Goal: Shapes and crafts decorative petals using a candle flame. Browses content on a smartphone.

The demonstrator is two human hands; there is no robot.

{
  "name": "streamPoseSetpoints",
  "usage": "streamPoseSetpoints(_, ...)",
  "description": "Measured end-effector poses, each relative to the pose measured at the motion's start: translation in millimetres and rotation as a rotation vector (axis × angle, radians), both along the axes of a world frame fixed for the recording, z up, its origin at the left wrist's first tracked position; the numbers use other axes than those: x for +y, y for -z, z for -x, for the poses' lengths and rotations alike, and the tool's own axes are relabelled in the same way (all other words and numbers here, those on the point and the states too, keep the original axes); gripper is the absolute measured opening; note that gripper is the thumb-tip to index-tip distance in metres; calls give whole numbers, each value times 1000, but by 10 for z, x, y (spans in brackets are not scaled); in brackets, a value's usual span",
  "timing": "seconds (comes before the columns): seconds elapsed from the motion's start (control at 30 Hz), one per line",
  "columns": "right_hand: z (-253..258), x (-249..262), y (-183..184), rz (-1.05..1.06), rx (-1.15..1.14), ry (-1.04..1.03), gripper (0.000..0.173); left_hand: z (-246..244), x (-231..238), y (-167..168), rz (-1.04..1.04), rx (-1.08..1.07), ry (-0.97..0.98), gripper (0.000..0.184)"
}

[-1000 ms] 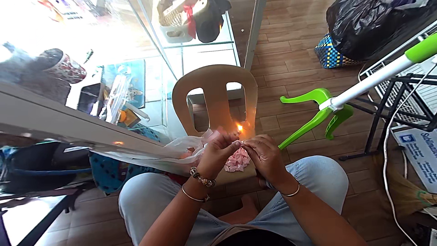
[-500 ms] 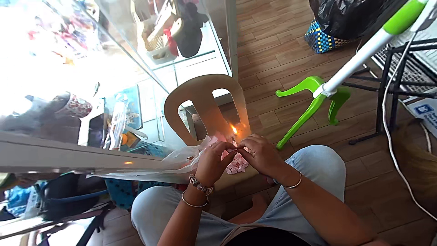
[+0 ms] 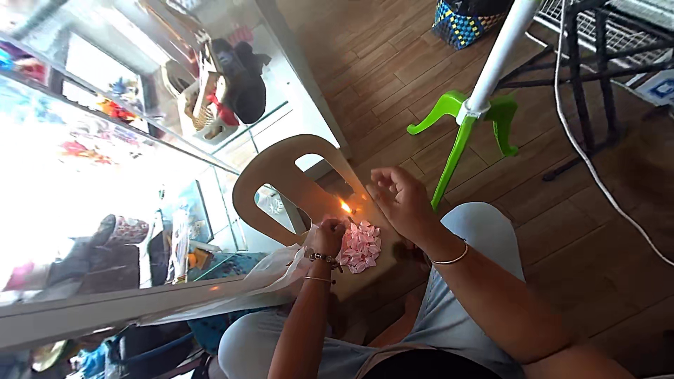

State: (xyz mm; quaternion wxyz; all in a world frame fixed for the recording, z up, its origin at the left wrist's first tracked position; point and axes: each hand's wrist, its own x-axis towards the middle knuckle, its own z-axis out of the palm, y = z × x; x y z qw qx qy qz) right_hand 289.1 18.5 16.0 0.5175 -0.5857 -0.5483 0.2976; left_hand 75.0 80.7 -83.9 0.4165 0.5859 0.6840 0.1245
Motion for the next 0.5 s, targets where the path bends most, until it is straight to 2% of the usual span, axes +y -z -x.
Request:
streamPoseSetpoints(0.1, -28, -4, -11, 9, 88, 14, 32, -77, 93, 183, 29, -3, -120, 21)
streamPoseSetpoints(0.27, -60, -9, -19, 13, 125, -4, 33, -143, 196, 331, 29, 32, -110, 23)
streamPoseSetpoints(0.5, -85, -23, -35, 19, 170, -27, 34, -278, 240, 274, 54, 86, -101, 25)
